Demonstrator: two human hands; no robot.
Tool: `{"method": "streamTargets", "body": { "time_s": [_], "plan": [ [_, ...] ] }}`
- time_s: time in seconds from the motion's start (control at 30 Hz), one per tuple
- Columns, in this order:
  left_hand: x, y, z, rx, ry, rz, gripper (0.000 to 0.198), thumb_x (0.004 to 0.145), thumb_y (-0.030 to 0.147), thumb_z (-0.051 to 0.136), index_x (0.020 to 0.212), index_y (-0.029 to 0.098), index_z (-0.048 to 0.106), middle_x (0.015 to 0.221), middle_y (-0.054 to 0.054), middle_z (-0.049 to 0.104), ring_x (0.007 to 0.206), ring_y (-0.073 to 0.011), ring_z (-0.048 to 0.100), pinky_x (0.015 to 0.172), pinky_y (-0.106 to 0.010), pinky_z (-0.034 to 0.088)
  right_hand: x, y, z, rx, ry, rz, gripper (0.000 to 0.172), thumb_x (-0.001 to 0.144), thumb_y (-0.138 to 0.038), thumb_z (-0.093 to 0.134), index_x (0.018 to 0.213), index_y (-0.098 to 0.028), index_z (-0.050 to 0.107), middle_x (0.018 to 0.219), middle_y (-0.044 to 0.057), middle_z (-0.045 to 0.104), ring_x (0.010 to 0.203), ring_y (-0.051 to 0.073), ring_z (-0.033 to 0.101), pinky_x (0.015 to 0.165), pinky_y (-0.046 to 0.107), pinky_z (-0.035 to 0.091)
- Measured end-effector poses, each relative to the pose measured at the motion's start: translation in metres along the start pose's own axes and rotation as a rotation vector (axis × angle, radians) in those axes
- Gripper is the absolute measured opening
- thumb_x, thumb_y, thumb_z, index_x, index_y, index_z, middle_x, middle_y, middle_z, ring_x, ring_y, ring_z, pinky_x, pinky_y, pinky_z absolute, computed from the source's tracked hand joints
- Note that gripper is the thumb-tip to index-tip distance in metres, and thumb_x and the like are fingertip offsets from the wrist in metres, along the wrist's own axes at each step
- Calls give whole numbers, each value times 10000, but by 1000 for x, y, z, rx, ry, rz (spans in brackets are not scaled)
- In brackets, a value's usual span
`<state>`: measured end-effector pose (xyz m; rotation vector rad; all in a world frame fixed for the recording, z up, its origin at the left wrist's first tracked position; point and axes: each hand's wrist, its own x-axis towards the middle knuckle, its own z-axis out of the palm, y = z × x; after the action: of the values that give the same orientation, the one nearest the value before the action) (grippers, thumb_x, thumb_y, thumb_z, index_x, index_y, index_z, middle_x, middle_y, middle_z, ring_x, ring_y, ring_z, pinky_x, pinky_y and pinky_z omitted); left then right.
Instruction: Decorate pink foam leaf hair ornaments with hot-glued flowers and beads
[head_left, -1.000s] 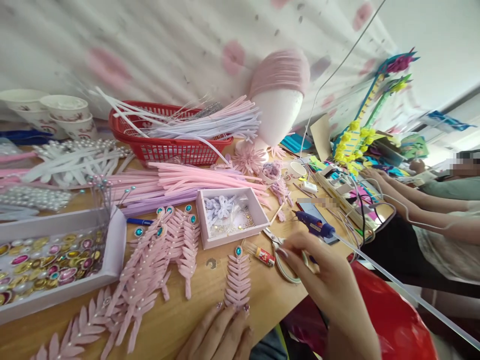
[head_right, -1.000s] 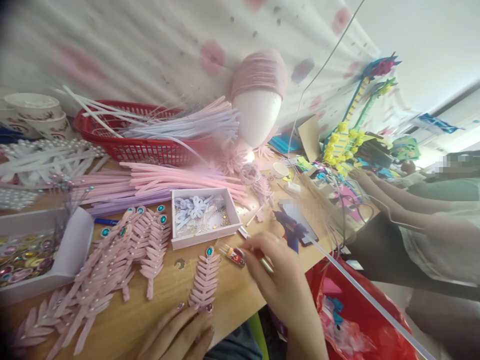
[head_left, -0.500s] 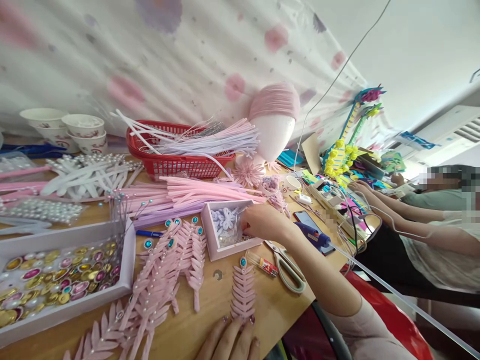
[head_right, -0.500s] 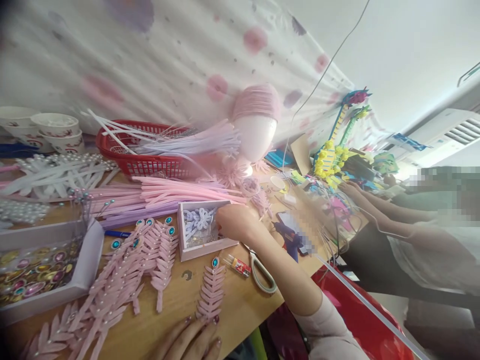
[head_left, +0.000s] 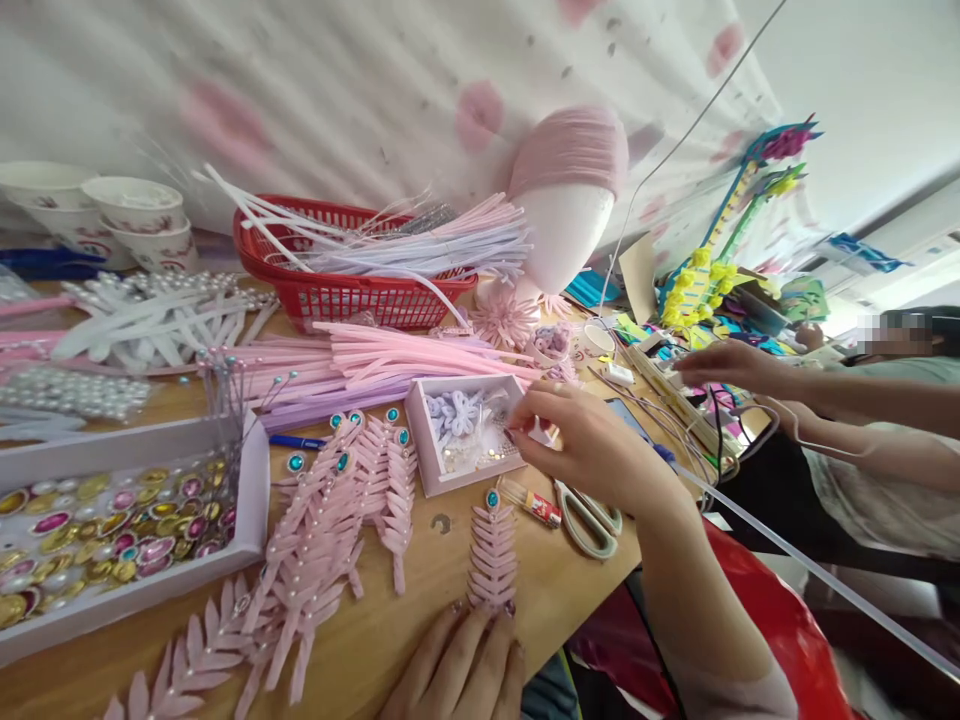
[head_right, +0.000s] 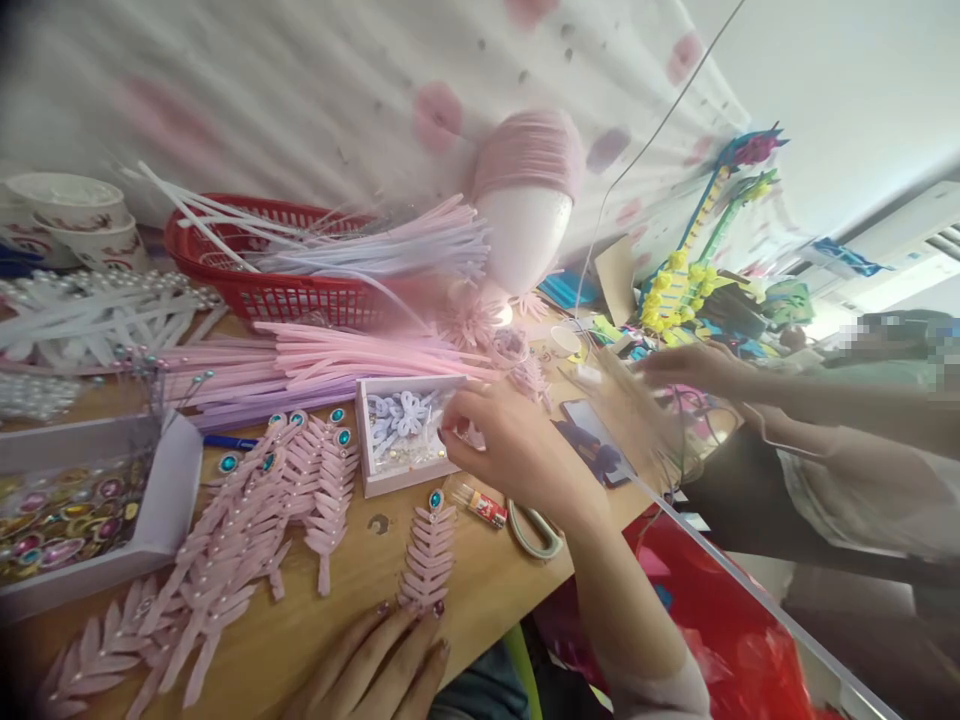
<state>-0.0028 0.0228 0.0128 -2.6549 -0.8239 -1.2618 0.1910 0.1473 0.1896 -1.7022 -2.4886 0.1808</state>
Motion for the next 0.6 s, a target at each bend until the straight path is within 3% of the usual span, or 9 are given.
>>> {"method": "streamTargets", "body": {
  "time_s": [0.1, 0.23, 0.4, 0.6],
  "plan": [
    [3, 0, -13, -30, -87, -12, 364, 1087, 171, 377, 1127, 204, 737, 1203, -3, 757, 1200, -186, 608, 1174, -348, 371, -43, -7, 20, 308, 340, -97, 117, 921, -112, 646, 879, -221, 632, 812, -20, 657, 747, 126, 618, 689, 237, 474],
    [7, 1, -26, -65, -149, -31, 378, 1065, 147, 378, 1182, 174, 736, 1249, -23, 743, 1230, -205, 594, 1237, -376, 297, -80, -17, 68, 432, 516, 7, 156, 918, -84, 659, 878, -233, 631, 762, -46, 639, 658, 100, 604, 608, 210, 474],
    [10, 4, -30, -93, -193, -70, 385, 1062, 131, 374, 1215, 147, 727, 1242, -35, 743, 1209, -209, 599, 1300, -397, 205, -89, -17, 105, 462, 511, 100, 142, 933, -83, 672, 892, -220, 677, 780, -30, 671, 686, 104, 641, 645, 205, 516],
    [13, 5, -32, -118, -192, -95, 409, 1083, 128, 347, 1186, 150, 743, 1232, -15, 742, 1223, -195, 597, 1328, -389, 171, -88, -14, 110, 486, 434, 109, 136, 956, -89, 669, 955, -221, 700, 833, -10, 687, 707, 113, 662, 599, 204, 509]
  ]
}}
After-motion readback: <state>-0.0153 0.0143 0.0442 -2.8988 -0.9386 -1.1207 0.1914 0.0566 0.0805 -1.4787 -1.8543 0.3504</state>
